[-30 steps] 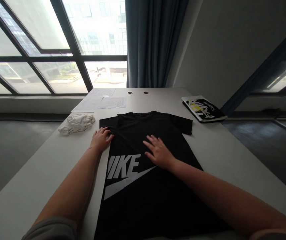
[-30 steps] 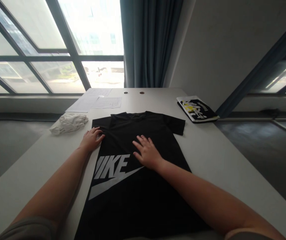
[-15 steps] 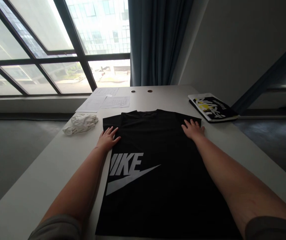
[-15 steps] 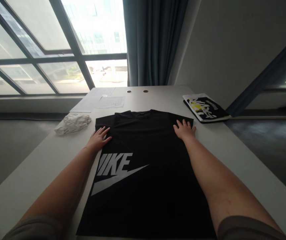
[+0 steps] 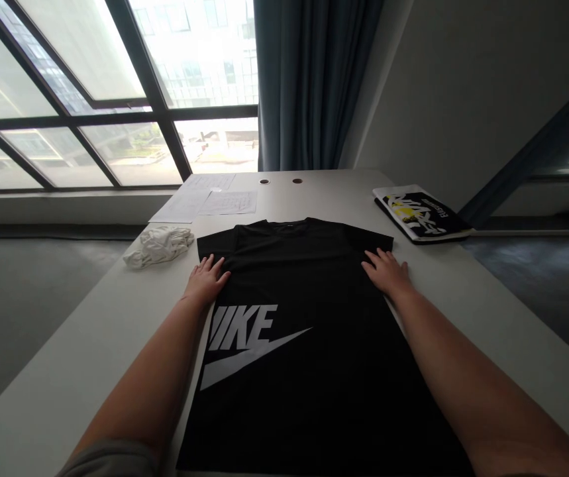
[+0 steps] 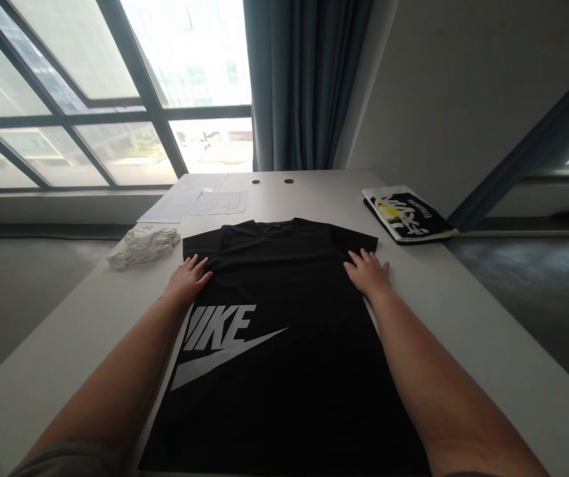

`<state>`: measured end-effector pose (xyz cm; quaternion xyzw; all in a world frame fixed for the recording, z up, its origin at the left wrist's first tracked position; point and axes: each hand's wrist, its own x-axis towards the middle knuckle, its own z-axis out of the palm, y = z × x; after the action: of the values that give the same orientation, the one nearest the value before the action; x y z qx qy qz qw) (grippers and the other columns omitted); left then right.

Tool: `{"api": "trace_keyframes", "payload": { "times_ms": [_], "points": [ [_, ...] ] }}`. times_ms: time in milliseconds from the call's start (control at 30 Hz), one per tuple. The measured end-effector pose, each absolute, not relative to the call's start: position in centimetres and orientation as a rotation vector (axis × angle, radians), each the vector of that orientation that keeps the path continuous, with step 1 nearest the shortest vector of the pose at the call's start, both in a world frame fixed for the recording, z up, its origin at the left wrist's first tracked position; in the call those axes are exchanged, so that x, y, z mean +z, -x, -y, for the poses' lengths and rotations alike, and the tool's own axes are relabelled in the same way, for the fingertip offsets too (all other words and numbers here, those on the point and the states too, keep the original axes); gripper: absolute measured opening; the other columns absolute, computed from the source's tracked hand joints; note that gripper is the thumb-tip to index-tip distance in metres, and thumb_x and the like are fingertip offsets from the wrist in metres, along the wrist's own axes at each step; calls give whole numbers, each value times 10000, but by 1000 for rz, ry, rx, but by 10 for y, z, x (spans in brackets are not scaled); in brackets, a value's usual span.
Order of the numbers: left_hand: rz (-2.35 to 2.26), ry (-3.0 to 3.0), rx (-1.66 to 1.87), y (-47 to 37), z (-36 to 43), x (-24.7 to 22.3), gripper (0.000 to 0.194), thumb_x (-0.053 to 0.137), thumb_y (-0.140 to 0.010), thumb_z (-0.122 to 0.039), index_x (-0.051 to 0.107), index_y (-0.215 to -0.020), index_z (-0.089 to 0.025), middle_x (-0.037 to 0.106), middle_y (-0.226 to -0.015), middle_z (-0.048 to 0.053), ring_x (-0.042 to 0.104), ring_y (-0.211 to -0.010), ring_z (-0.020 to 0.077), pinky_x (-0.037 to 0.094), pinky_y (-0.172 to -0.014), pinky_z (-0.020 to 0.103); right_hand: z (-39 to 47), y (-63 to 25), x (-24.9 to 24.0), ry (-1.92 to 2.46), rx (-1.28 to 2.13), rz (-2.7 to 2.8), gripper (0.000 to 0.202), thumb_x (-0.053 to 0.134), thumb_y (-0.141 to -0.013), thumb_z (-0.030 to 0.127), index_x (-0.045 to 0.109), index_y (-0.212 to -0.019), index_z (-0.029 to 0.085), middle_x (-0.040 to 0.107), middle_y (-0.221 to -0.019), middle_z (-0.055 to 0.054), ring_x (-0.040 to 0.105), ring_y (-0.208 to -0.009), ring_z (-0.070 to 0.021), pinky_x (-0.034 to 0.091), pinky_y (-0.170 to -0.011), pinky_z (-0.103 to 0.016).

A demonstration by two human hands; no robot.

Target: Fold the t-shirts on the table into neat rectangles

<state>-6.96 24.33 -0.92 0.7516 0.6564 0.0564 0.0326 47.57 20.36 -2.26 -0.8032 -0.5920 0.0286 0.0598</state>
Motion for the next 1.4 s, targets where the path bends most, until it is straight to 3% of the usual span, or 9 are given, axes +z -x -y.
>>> {"api": "trace_keyframes", "payload": {
  "times_ms": [167,267,433,667,967,1067,1167,1300,1400],
  "points": [
    [-1996,-2363,258,68,-229,2,677,497,-1020,-505,377,-1639,-261,267,-1730,121,212,-1603,364,225,-1272,600,-169,-456,-14,2343,-71,1856,656,402,-1030,501,380,-1635,247,238,-1731,-157,202,-1586,-397,277,-1205,-683],
    [-1846,-2533,294,59,-205,8,654,502,-1020,-488,390,-1632,-289,249,-1739,79,174,-1616,330,187,-1292,581,-148,-443,-11,2182,-146,2041,639,435,-1020,451,400,-1626,250,216,-1742,-137,158,-1601,-386,251,-1228,-663],
    [-1601,-2647,195,41,-141,5,635,468,-1029,-553,409,-1624,-340,265,-1732,27,193,-1613,308,199,-1304,531,-107,-427,-16,2006,26,2304,583,374,-1041,449,445,-1601,302,327,-1706,-103,283,-1575,-337,225,-1238,-667],
    [-1599,-2596,85,43,-92,2,618,440,-1019,-600,366,-1616,-459,287,-1714,-54,208,-1609,277,221,-1302,516,-56,-419,-17,2050,75,2280,613,364,-1032,505,371,-1631,377,284,-1722,-53,291,-1574,-334,219,-1232,-693],
    [-1680,-2569,42,52,-69,2,616,414,-1016,-638,385,-1608,-470,272,-1724,-18,247,-1595,336,231,-1265,611,-29,-420,-17,2041,109,2255,618,369,-1025,556,404,-1615,374,299,-1719,-48,300,-1569,-335,203,-1231,-698],
    [-1704,-2605,65,47,-78,11,573,411,-1018,-637,475,-1560,-464,419,-1666,20,393,-1526,354,278,-1231,617,-36,-422,-11,1955,65,2194,557,385,-1025,527,540,-1530,350,449,-1642,-83,424,-1494,-352,261,-1217,-679],
    [-1732,-2646,173,30,-114,23,539,416,-1034,-583,560,-1508,-371,524,-1590,67,509,-1429,334,370,-1187,533,-50,-427,-8,1898,-42,2072,521,376,-1032,469,629,-1450,287,537,-1559,-120,483,-1443,-347,316,-1213,-613],
    [-1733,-2664,293,-7,-194,31,533,437,-1042,-515,569,-1495,-267,492,-1609,116,470,-1457,333,366,-1192,505,-64,-434,-14,2030,-84,2021,535,386,-1029,434,597,-1488,256,517,-1577,-134,436,-1478,-366,344,-1186,-634],
    [-1796,-2551,196,-33,-257,31,599,404,-1049,-523,490,-1559,-221,401,-1671,134,357,-1538,330,311,-1228,523,-66,-436,-22,2092,-58,2095,548,418,-1028,426,551,-1533,257,493,-1596,-157,427,-1490,-355,312,-1191,-665]
  ]
}}
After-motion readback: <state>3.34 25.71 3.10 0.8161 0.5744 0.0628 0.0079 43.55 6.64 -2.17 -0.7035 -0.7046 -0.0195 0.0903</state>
